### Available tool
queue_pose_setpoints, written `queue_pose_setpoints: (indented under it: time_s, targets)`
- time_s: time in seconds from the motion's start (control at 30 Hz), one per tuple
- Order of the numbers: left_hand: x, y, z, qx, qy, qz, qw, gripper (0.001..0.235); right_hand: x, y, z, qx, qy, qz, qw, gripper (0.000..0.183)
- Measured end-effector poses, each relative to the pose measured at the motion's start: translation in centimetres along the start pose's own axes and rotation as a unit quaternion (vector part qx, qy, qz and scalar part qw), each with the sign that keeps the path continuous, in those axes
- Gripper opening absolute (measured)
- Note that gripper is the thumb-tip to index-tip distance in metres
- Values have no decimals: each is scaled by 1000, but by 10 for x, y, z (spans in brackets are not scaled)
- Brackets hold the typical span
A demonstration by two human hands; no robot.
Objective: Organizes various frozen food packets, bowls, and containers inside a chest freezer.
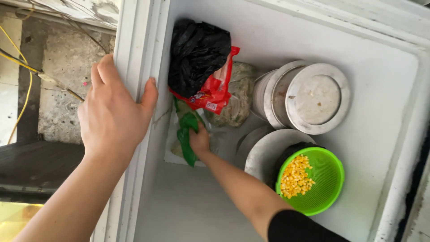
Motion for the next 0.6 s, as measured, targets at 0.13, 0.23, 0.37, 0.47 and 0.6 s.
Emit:
queue_pose_setpoints:
  time_s: [0.13,0.23,0.37,0.47,0.6]
  targets:
    - [2,-1,-2,1,2,17,1000,66,15,33,-38,0,5,116,993,30]
    - [4,-2,-2,4,-1,24,1000,67,51,56,-62,35,-2,108,994,29]
    - [1,0,-1,16,4,16,1000,68,19,63,-64,-22,-43,104,993,32]
    - [3,-2,-2,2,-5,23,1000,67,15,77,-67,-51,-275,217,935,37]
    - [4,-3,-1,-1,-4,22,1000,66,-60,48,-24,-20,-437,432,789,33]
Point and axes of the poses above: each hand's wrist, its own z-axis towards the middle knuckle, its own y-axis out of the back of the hand, x = y × z, the point moved 4 cm from there along z, towards the middle knuckle, and after that the axes turned 4 degrees about -x, right-handed, at the moved point
